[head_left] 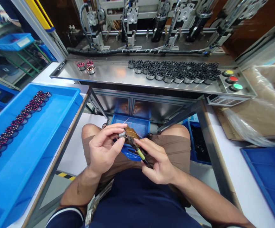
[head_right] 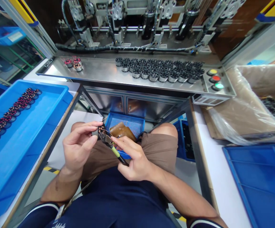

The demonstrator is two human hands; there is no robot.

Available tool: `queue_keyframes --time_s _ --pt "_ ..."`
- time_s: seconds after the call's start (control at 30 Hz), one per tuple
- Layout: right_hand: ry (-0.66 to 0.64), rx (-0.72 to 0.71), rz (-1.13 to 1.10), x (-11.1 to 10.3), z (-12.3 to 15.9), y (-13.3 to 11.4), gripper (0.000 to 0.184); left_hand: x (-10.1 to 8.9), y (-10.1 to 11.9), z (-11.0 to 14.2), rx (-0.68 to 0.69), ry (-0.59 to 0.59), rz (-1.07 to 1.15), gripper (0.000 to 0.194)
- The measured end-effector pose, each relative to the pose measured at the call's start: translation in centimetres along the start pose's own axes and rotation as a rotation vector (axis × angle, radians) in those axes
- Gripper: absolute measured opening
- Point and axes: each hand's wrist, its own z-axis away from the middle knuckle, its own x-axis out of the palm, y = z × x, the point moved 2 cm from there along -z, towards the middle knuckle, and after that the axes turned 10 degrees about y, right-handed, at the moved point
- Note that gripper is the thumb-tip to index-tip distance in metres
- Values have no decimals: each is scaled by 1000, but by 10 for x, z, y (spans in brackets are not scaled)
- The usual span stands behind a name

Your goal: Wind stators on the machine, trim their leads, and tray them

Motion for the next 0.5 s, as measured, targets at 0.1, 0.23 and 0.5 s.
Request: queue_keyframes --time_s 0.1,0.23,0.5 --pt "15 -15 1 -1 2 0 71 1 -1 0 33 -17 -10 26" --pt "15 20 0 -2 6 2 69 1 -1 0 49 -25 -16 27" --pt "-21 167 -244 1 12 4 65 1 0 2 18 -15 -22 24"
